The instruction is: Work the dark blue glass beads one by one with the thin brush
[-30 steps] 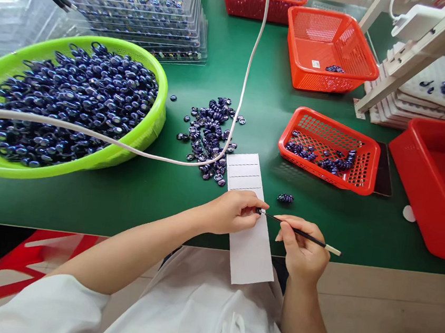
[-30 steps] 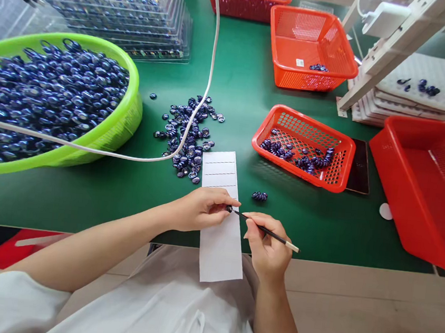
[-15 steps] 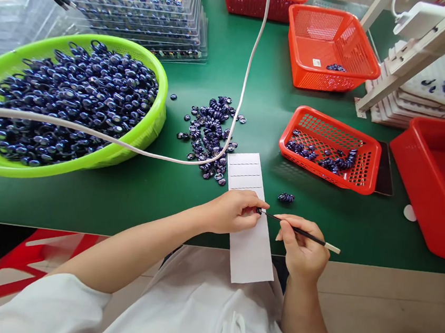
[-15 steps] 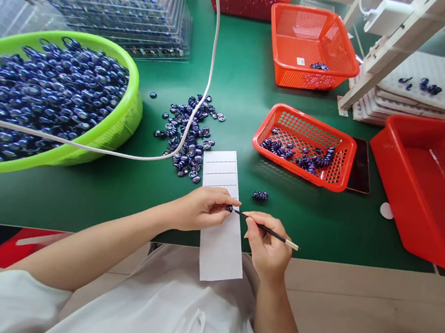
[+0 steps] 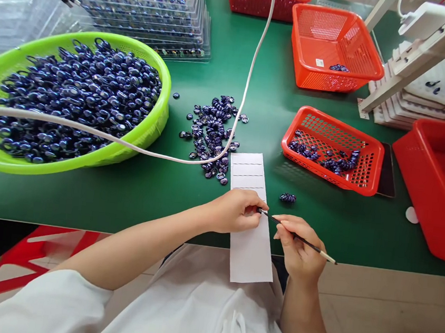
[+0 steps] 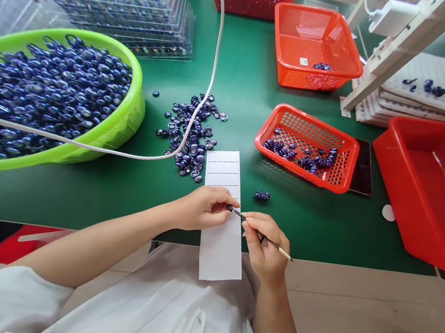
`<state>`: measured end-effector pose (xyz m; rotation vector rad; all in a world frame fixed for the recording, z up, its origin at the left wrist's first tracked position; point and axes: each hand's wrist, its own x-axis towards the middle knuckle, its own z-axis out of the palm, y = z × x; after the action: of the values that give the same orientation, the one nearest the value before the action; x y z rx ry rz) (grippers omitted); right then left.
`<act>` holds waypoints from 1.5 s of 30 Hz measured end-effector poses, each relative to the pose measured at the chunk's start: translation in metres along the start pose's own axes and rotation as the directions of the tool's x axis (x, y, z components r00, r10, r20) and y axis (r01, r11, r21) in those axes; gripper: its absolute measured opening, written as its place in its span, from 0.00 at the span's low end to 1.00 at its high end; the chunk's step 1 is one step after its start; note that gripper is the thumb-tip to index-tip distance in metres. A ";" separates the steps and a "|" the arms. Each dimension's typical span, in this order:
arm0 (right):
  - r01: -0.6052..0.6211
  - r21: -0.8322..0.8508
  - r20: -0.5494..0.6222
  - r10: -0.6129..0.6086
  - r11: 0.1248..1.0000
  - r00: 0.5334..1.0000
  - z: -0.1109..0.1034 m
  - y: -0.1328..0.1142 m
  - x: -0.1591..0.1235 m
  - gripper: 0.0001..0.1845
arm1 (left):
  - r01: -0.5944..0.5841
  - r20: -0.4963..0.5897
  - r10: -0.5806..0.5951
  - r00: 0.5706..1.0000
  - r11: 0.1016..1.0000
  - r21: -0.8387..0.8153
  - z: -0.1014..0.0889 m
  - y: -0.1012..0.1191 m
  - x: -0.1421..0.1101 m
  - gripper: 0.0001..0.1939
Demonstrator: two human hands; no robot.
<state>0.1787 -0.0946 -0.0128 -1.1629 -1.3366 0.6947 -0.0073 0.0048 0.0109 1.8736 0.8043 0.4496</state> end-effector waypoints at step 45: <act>-0.046 0.036 -0.206 0.053 0.998 0.977 -0.003 -0.005 0.000 0.06 | 0.064 -0.196 -0.042 0.980 0.992 0.108 -0.020 0.008 -0.007 0.18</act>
<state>0.1802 -0.0973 -0.0084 -1.2119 -1.1217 0.6102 -0.0224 0.0104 0.0265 1.9281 1.0261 0.5697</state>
